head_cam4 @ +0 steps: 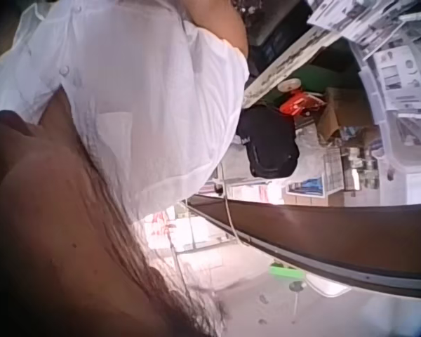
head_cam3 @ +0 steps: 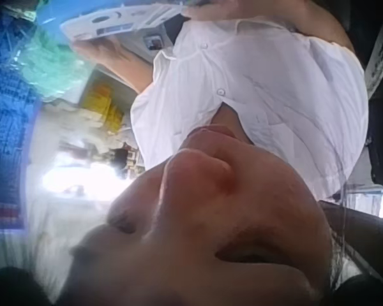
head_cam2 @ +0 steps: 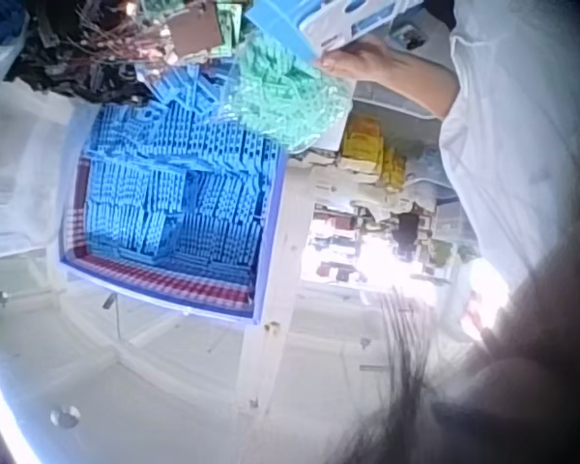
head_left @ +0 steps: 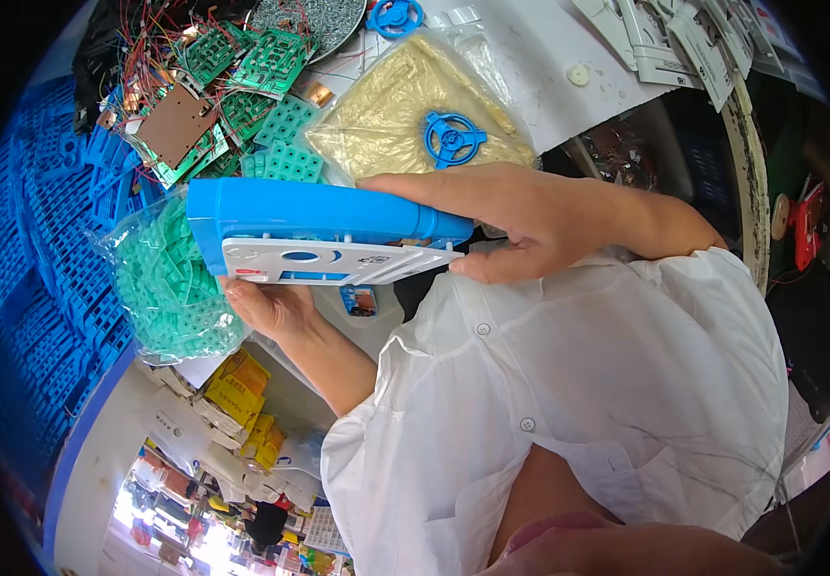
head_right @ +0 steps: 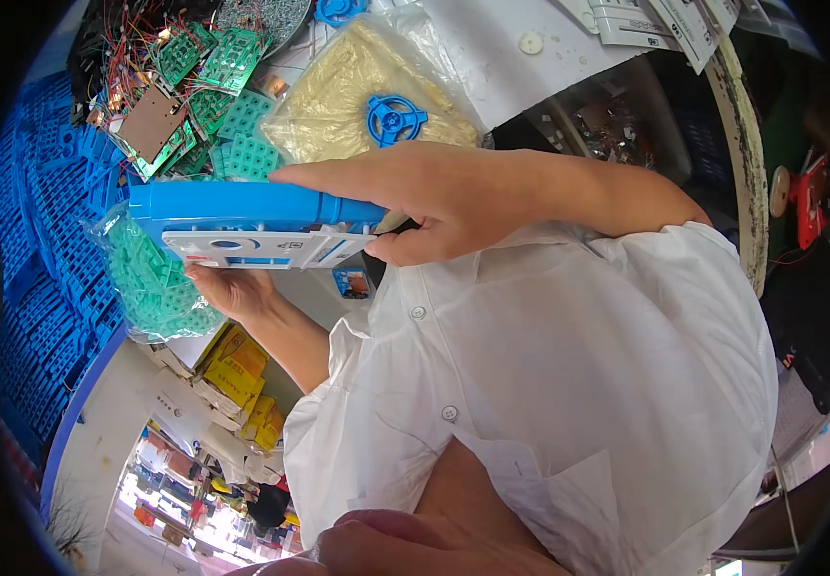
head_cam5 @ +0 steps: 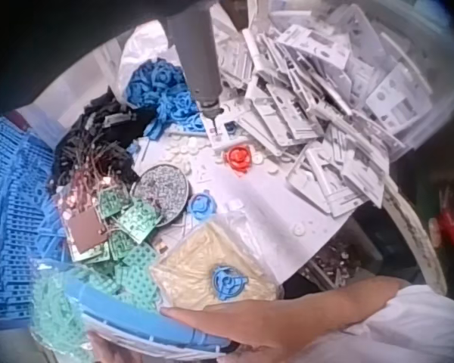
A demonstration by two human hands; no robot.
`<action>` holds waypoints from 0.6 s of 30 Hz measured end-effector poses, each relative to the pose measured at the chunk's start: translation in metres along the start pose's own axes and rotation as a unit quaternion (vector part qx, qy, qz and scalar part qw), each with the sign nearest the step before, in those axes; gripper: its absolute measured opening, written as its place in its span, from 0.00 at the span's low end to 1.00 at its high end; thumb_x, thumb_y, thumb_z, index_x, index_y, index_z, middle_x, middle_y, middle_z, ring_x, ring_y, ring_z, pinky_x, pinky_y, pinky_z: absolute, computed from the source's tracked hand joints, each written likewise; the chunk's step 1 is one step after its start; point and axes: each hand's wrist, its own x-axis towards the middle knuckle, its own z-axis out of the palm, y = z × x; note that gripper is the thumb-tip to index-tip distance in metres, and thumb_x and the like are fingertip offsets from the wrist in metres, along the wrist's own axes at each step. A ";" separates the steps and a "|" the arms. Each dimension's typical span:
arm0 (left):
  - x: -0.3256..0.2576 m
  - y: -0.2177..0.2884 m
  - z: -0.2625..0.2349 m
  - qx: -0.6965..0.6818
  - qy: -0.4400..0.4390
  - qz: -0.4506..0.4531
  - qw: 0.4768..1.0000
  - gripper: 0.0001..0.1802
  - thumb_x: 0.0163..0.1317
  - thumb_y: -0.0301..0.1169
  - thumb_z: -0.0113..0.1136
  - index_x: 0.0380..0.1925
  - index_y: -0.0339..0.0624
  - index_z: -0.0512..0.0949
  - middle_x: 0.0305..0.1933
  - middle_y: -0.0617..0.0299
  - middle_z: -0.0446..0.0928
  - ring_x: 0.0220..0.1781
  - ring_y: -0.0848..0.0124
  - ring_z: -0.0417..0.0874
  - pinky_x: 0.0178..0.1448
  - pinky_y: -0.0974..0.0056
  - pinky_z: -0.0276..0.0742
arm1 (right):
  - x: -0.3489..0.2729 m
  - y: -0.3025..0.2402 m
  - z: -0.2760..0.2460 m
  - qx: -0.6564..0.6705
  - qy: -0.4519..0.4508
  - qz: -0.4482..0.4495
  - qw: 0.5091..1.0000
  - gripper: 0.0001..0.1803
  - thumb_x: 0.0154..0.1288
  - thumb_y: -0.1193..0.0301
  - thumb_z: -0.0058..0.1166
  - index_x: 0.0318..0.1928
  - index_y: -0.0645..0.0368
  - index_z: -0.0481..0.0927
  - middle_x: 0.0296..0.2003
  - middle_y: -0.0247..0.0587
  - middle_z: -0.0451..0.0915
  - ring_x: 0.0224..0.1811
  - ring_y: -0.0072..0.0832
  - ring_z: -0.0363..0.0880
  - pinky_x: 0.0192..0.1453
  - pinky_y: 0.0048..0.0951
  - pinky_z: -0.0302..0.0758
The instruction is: Assembling electronic components into a toy calculator or device housing at a factory workstation.
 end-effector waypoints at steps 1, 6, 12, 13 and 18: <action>0.000 0.002 0.001 0.010 -0.013 0.001 1.000 0.39 0.68 0.48 0.69 0.70 0.34 0.69 0.65 0.49 0.78 0.64 0.57 0.82 0.67 0.48 0.81 | -0.001 -0.001 -0.001 0.005 -0.003 0.007 1.000 0.44 0.66 0.75 0.52 0.81 0.56 0.52 0.70 0.52 0.73 0.59 0.42 0.84 0.59 0.38 0.84; -0.005 0.009 0.002 0.060 -0.017 0.024 0.998 0.37 0.68 0.51 0.68 0.69 0.39 0.71 0.68 0.53 0.77 0.68 0.57 0.79 0.72 0.45 0.75 | 0.003 0.005 -0.008 -0.036 -0.005 0.016 0.999 0.42 0.67 0.76 0.51 0.81 0.55 0.54 0.69 0.49 0.74 0.58 0.41 0.83 0.59 0.37 0.83; -0.013 0.020 0.016 0.122 0.009 0.023 0.992 0.40 0.69 0.54 0.64 0.73 0.42 0.66 0.72 0.52 0.73 0.73 0.54 0.74 0.75 0.39 0.70 | 0.006 -0.012 -0.015 -0.013 0.015 0.093 0.996 0.37 0.63 0.81 0.53 0.74 0.62 0.66 0.65 0.53 0.77 0.62 0.47 0.81 0.67 0.43 0.76; -0.013 0.024 0.028 0.133 0.018 0.017 0.991 0.42 0.70 0.55 0.63 0.74 0.42 0.65 0.73 0.50 0.72 0.73 0.52 0.73 0.75 0.37 0.69 | 0.009 -0.010 -0.020 -0.060 0.022 0.037 0.997 0.34 0.62 0.82 0.53 0.71 0.62 0.70 0.63 0.52 0.79 0.60 0.47 0.81 0.65 0.43 0.76; 0.007 0.054 0.088 -0.168 -0.042 -0.276 0.946 0.59 0.64 0.73 0.48 0.76 0.30 0.58 0.73 0.36 0.68 0.73 0.46 0.72 0.77 0.37 0.65 | 0.030 -0.019 -0.070 -0.256 -0.007 -0.201 0.945 0.21 0.61 0.82 0.57 0.55 0.58 0.83 0.54 0.44 0.85 0.54 0.46 0.82 0.60 0.42 0.78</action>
